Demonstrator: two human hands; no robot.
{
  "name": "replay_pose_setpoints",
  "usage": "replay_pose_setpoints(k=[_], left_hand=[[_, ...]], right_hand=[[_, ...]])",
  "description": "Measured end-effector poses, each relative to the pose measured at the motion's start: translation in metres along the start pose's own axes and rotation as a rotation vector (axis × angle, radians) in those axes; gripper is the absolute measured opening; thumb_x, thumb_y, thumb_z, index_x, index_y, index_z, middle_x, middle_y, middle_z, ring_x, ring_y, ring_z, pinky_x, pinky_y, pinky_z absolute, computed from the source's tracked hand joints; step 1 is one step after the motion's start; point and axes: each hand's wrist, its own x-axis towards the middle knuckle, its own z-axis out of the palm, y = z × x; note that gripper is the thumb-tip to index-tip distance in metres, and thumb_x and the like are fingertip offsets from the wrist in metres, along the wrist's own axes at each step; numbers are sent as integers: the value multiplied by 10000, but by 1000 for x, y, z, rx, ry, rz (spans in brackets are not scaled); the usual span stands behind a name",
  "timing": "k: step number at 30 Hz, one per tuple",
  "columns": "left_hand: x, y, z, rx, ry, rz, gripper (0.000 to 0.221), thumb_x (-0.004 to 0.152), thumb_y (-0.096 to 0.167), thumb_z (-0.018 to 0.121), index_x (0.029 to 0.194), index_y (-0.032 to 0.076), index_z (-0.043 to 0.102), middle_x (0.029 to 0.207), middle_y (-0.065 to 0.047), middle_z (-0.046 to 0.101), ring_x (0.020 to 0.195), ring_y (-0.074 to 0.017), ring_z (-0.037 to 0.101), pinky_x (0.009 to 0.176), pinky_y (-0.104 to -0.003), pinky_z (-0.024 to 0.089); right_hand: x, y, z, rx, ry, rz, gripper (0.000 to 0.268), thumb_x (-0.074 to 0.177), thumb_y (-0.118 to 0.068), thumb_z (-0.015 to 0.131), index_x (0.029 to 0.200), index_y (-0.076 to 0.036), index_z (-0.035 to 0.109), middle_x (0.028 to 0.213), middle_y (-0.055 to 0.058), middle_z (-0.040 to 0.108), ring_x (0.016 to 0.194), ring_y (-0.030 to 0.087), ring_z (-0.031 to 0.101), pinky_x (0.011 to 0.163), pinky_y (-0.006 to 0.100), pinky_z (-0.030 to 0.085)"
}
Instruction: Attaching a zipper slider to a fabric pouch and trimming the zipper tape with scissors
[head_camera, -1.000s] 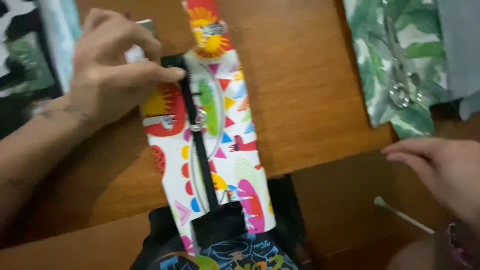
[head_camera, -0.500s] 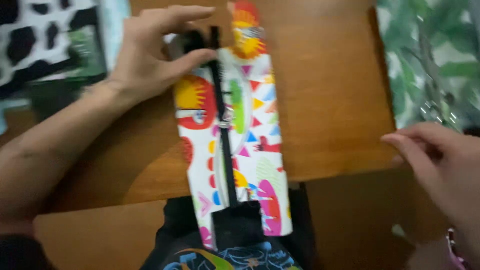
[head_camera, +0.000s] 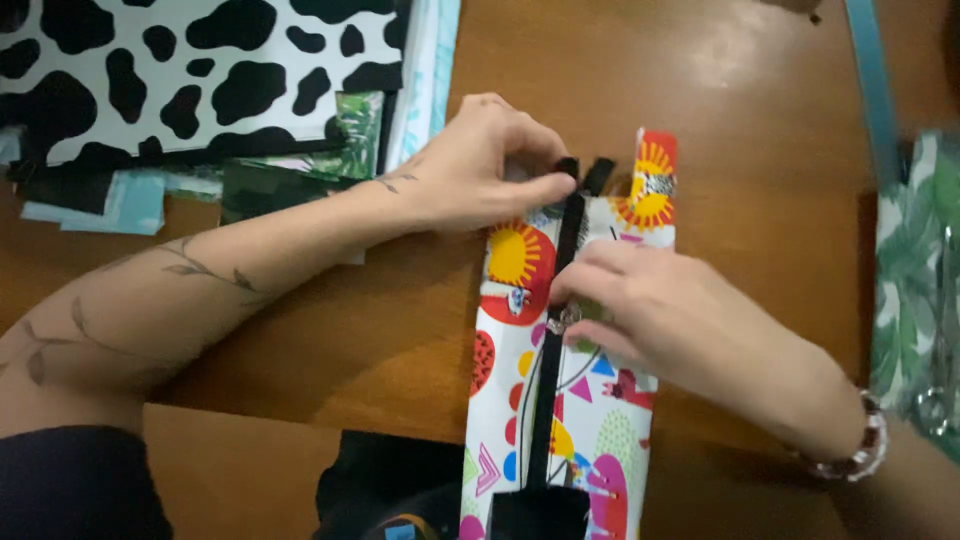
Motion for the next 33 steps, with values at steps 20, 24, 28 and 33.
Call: replay_pose_setpoints(k=[20,24,28,33], left_hand=[[4,20,-6,32,295,-56,142,1039,248,569,1083,173,681,1021,77,752,770,-76,650,930,-329,350],[5,47,-12,-171,189,25,212,1002,268,628,1106,99,701,985,-3,780,831,-101,719,778,-270,508],[1,52,-9,-498,131,-211,197,930,164,705,1106,78,719,1038,-47,782,896,-77,700,759,-219,564],[-1,57,-7,-782,144,-351,220,906,153,704,1095,46,731,1041,-99,783,924,-95,704,830,-225,602]], right_hand=[[13,22,-35,644,591,189,138,898,77,742,1001,41,657,978,117,691,877,141,644,847,232,546],[15,5,-45,511,653,105,106,938,147,719,1021,120,660,1029,205,697,927,220,671,864,290,583],[18,1,-40,493,665,67,80,926,129,719,986,81,696,957,160,705,868,182,649,814,265,529],[18,1,-34,669,686,162,70,950,101,696,1010,65,685,954,125,692,878,148,618,808,236,489]])
